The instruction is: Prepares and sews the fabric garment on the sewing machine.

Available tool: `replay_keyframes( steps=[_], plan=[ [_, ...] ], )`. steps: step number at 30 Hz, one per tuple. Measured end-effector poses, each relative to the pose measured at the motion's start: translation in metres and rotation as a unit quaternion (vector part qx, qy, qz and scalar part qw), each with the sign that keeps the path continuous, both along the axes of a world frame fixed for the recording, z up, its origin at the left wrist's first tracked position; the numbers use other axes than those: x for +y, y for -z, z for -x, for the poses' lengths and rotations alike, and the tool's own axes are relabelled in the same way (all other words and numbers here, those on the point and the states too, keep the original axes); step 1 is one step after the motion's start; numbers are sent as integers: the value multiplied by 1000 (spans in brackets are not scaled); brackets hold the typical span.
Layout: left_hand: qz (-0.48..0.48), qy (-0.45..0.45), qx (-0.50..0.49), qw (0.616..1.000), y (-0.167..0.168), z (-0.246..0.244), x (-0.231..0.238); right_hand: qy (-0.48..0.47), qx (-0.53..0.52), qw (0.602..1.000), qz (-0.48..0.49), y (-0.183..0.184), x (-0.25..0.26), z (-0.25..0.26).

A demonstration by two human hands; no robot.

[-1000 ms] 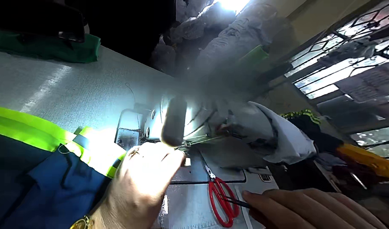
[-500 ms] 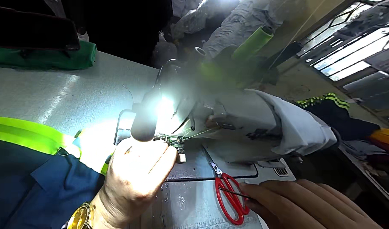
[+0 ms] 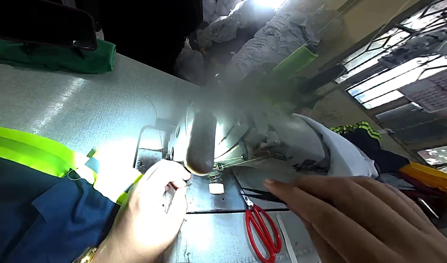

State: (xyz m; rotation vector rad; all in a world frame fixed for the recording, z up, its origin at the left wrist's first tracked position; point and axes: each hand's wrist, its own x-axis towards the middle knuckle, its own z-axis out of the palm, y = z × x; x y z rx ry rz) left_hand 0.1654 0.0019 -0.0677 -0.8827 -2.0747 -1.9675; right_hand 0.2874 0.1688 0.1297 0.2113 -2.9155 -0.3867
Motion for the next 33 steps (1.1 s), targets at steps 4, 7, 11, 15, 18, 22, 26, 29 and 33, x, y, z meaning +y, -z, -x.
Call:
replay_keyframes(
  steps=[4, 7, 11, 15, 18, 22, 26, 29, 33],
  plan=[
    [20, 145, -105, 984, -6, 1, -8, 20, -28, 999, -8, -3, -2, 4],
    [22, 200, -98, 975, -7, 1, -8, 27, -31, 999, -1, 6, -2, 5],
    [4, 181, -125, 975, -8, 1, -7, 33, -8, 999, 1, 18, 0, 6],
    [-2, 180, -160, 971, -8, 4, -8, 31, -12, 999, 9, 25, -1, 10],
    [-7, 174, -147, 974, -7, 3, -7, 33, -5, 999, -1, 30, -2, 12],
    [4, 180, -157, 971, -9, 4, -7, 30, 6, 999, 19, 33, -1, 13],
    [4, 174, -164, 971, -8, 3, -6, 23, 16, 998, 65, 34, 4, 10],
    [7, 173, -159, 972, -8, 3, -6, 36, 5, 998, 48, 33, 4, 10],
    [-1, 165, -151, 975, -6, 3, -5, 39, 7, 999, 25, 35, 4, 12]
  ],
)
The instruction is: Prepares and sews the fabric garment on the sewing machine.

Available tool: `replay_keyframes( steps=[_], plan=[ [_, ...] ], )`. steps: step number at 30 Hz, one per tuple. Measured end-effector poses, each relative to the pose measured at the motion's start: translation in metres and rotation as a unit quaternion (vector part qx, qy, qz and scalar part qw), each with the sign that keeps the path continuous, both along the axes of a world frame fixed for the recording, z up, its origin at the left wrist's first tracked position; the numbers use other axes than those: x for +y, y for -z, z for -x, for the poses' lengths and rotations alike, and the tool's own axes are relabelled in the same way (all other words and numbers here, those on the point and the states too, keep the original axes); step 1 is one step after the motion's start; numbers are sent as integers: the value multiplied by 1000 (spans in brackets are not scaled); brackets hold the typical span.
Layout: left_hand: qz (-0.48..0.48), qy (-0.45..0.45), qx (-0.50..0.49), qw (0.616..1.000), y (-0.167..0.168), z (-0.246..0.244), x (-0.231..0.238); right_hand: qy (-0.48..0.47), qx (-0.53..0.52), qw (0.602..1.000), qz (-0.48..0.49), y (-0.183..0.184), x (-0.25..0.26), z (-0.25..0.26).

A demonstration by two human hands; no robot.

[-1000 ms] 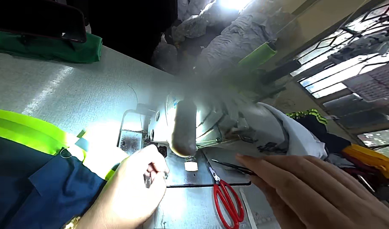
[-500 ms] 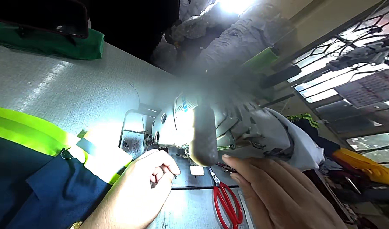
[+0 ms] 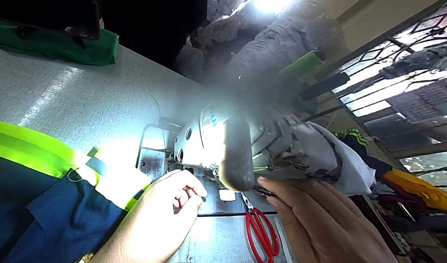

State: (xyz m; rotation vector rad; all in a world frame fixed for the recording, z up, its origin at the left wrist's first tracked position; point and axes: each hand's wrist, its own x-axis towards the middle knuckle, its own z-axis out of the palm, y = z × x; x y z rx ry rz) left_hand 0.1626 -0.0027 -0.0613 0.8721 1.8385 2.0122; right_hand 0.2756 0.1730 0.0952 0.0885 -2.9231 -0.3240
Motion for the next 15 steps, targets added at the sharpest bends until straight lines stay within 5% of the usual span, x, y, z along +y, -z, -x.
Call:
replay_keyframes(
  steps=[15],
  plan=[
    [3, -3, 8, 1000, -2, -1, 0, -12, 3, 999, 42, 1, 0, 2]
  ],
)
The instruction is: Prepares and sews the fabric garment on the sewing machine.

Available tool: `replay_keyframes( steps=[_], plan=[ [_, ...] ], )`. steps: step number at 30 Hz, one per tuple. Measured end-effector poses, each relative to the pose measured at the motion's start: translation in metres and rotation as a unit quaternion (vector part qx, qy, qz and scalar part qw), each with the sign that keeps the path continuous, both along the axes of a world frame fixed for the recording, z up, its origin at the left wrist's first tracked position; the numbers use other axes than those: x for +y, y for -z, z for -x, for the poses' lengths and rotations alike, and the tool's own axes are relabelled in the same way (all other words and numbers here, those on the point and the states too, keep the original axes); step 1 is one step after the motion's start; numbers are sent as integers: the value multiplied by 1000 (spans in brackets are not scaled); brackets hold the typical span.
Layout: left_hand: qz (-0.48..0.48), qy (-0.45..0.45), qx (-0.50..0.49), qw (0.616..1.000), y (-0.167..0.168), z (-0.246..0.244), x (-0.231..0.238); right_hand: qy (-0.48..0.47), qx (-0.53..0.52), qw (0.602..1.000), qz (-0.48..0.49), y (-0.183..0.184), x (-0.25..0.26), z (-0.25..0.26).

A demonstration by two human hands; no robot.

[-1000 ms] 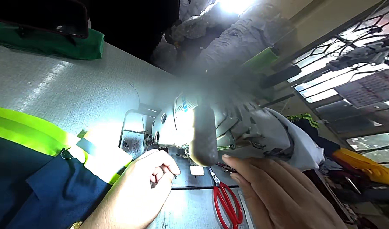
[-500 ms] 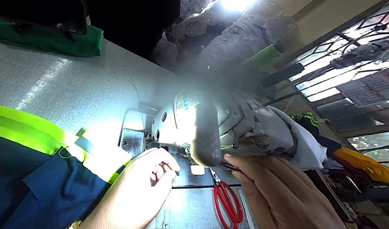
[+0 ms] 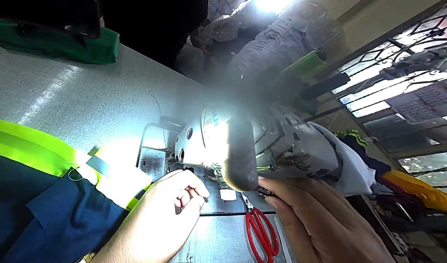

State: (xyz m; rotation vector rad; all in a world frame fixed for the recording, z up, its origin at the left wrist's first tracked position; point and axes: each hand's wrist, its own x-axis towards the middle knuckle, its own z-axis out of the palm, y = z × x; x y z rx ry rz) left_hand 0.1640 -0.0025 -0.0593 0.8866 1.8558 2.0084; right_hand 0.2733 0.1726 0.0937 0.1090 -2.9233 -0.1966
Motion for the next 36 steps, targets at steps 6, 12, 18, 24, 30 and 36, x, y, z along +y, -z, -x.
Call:
replay_keyframes(
  steps=[6, 12, 18, 24, 30, 36],
  plan=[
    [-14, 8, -21, 1000, -1, 1, -1, -5, 14, 999, 48, -4, 3, -2],
    [-16, 13, -27, 999, 0, 1, 0, 12, -10, 1000, 17, 1, 5, -2],
    [-15, 15, -41, 999, 0, 1, 0, -2, 32, 998, 53, 6, 5, 0],
    [-21, 24, -50, 998, 0, 1, 0, 14, 13, 999, 47, 4, 6, -3],
    [-12, 12, -39, 999, 0, 1, 0, 18, 9, 999, 31, 9, 8, -3],
    [-12, 16, -47, 999, 1, 1, 1, 17, 19, 998, 50, 10, 9, -8]
  ],
)
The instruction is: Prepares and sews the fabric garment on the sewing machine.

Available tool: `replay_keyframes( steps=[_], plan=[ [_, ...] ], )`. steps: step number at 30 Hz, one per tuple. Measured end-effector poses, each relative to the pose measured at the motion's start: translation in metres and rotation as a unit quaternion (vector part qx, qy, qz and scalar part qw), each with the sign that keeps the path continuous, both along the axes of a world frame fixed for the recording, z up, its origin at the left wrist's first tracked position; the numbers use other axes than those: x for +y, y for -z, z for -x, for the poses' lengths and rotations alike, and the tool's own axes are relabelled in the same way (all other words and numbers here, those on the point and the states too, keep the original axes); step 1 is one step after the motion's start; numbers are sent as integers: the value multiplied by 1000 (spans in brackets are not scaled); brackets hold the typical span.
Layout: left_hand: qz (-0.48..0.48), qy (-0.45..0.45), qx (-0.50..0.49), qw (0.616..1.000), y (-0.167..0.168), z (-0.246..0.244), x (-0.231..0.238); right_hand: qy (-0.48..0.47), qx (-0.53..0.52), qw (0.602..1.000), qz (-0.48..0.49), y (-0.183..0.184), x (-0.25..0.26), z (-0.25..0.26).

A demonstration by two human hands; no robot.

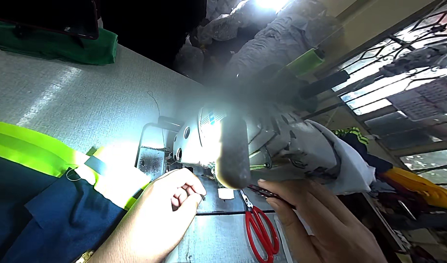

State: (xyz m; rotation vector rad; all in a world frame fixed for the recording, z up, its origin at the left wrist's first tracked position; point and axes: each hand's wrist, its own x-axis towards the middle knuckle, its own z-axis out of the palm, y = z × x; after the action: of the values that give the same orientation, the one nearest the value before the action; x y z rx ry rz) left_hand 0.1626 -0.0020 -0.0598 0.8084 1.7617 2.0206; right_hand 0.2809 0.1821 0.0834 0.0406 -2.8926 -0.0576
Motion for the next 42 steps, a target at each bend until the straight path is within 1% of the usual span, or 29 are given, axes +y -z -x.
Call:
replay_keyframes(
  steps=[6, 10, 12, 13, 15, 17, 20, 22, 25, 28, 32, 35, 38, 40, 42],
  plan=[
    [-1, 7, -10, 1000, 2, 0, 1, -8, 31, 999, -1, 10, 4, 4],
    [11, 24, -29, 999, 0, 1, 0, 7, 18, 1000, -11, 18, 9, 2],
    [22, 54, -53, 997, -3, 2, -1, 15, 16, 1000, -1, 18, 11, -5],
    [19, 71, -64, 995, -3, 3, -1, 14, 12, 1000, 19, 14, 9, -9],
    [-3, 107, -99, 989, -2, 4, -2, -4, -11, 998, 68, 5, 2, -19],
    [-30, 159, -139, 977, -4, 5, -4, -24, -42, 995, 92, 1, -9, -27],
    [-51, 255, -183, 948, -9, 9, -8, -33, -78, 994, 71, 8, -23, -29],
    [-55, 285, -199, 936, -13, 10, -11, -33, -85, 994, 55, 15, -27, -28],
    [-65, 288, -185, 937, -10, 11, -10, -28, -81, 995, 57, 17, -28, -28],
    [-54, 294, -174, 938, -10, 11, -10, -18, -40, 994, 97, 14, -24, -31],
    [4, 243, -145, 959, -11, 8, -10, 18, 27, 993, 117, 17, -10, -29],
    [28, 210, -150, 966, -10, 6, -9, 25, 69, 988, 134, 29, -5, -20],
    [16, 181, -162, 970, -9, 6, -6, 25, 103, 984, 142, 44, -2, -11],
    [6, 157, -162, 974, -7, 5, -5, 25, 113, 982, 148, 52, 0, -7],
    [3, 153, -173, 973, -6, 5, -5, 29, 115, 982, 145, 58, 2, -6]
  ],
)
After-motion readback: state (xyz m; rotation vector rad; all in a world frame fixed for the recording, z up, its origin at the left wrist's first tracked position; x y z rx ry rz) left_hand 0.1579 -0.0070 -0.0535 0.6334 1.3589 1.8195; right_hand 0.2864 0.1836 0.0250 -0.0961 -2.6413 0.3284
